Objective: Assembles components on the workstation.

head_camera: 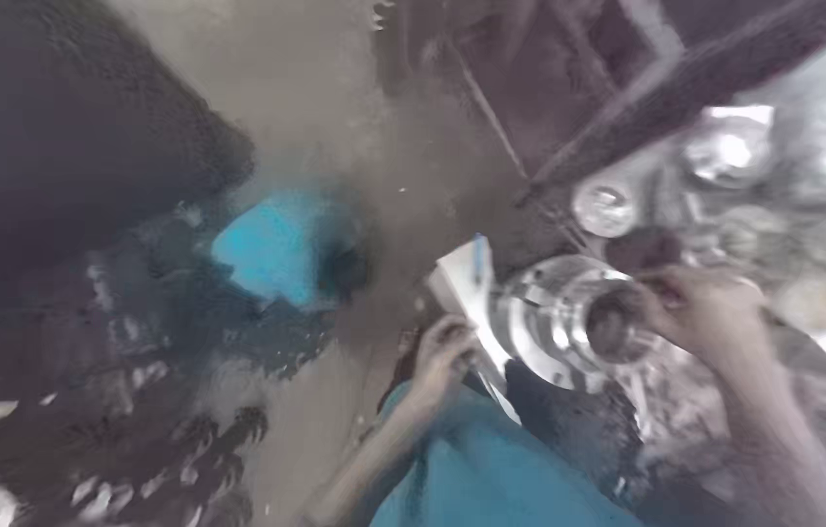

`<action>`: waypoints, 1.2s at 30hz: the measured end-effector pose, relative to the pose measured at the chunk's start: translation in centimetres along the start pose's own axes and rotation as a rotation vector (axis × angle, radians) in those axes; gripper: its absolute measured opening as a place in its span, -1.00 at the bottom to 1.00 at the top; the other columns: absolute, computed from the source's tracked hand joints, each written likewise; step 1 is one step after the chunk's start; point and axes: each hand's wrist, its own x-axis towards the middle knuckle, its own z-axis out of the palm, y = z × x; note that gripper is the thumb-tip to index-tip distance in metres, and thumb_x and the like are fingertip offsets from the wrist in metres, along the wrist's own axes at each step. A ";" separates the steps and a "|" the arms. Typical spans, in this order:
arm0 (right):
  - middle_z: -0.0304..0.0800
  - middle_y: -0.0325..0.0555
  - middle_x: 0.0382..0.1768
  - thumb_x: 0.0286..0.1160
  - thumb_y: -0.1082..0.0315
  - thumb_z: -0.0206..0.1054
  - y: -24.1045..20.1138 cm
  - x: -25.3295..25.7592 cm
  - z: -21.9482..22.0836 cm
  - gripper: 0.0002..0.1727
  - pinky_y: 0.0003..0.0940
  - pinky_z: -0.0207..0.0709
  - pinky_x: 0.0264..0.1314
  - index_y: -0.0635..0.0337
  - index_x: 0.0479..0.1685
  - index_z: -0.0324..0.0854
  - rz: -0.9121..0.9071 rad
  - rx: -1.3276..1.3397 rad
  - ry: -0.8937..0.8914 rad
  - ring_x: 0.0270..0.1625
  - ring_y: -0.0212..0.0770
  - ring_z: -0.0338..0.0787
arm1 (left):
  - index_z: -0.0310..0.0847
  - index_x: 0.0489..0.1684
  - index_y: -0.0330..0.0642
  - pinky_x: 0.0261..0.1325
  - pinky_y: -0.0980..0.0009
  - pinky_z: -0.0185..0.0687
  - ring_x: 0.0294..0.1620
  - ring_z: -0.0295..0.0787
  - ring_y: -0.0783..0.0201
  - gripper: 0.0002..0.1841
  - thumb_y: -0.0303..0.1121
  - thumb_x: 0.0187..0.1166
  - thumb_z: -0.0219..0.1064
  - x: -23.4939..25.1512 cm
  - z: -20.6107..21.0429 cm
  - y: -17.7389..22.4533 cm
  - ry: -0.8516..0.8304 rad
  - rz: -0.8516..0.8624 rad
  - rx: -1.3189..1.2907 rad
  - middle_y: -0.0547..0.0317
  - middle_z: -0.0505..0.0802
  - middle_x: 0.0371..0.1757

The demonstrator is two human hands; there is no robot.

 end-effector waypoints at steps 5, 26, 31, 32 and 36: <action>0.79 0.50 0.00 0.69 -0.01 0.18 2.5 -0.2 1.3 -0.44 0.59 0.49 0.08 0.42 0.12 0.69 0.028 -0.081 -0.075 0.05 0.55 0.79 | 0.56 -0.06 -0.33 -0.39 0.49 0.66 -0.52 0.64 0.42 -0.90 -0.59 0.63 0.15 0.1 0.3 0.3 -0.017 0.009 -0.090 0.21 0.73 -0.41; 0.83 0.35 0.05 0.74 -0.14 0.02 2.5 0.6 1.7 -0.40 0.55 0.55 -0.04 0.20 0.23 0.69 0.084 -0.405 -0.191 0.06 0.46 0.83 | 0.56 -0.06 -0.35 -0.38 0.47 0.66 -0.52 0.63 0.41 -0.91 -0.54 0.70 0.15 -0.8 -1.1 1.8 0.022 0.056 -0.124 0.21 0.69 -0.41; 0.81 0.47 0.08 0.78 -0.26 -0.15 -1.1 1.4 1.5 -0.20 0.56 0.49 0.19 0.34 0.21 0.70 0.311 -0.502 -0.248 0.21 0.55 0.77 | 0.55 -0.05 -0.32 -0.37 0.46 0.66 -0.50 0.63 0.41 -0.90 -0.53 0.69 0.14 -1.1 -1.3 1.9 0.023 0.068 -0.121 0.23 0.69 -0.40; 0.83 0.48 0.00 0.77 -0.27 -0.13 -0.7 1.3 1.5 -0.19 0.55 0.52 0.11 0.37 0.10 0.74 0.295 -0.503 -0.218 0.14 0.56 0.79 | 0.55 -0.03 -0.32 -0.36 0.46 0.66 -0.50 0.62 0.40 -0.89 -0.52 0.70 0.13 -1.1 -1.3 1.9 0.024 0.068 -0.120 0.22 0.69 -0.38; 0.83 0.33 0.08 0.72 -0.20 0.03 2.3 1.2 1.7 -0.37 0.55 0.53 0.03 0.20 0.17 0.71 0.118 -0.428 -0.231 0.11 0.45 0.81 | 0.54 -0.02 -0.33 -0.36 0.47 0.66 -0.50 0.62 0.41 -0.89 -0.50 0.70 0.14 -1.2 -1.6 2.1 0.036 0.074 -0.120 0.22 0.69 -0.39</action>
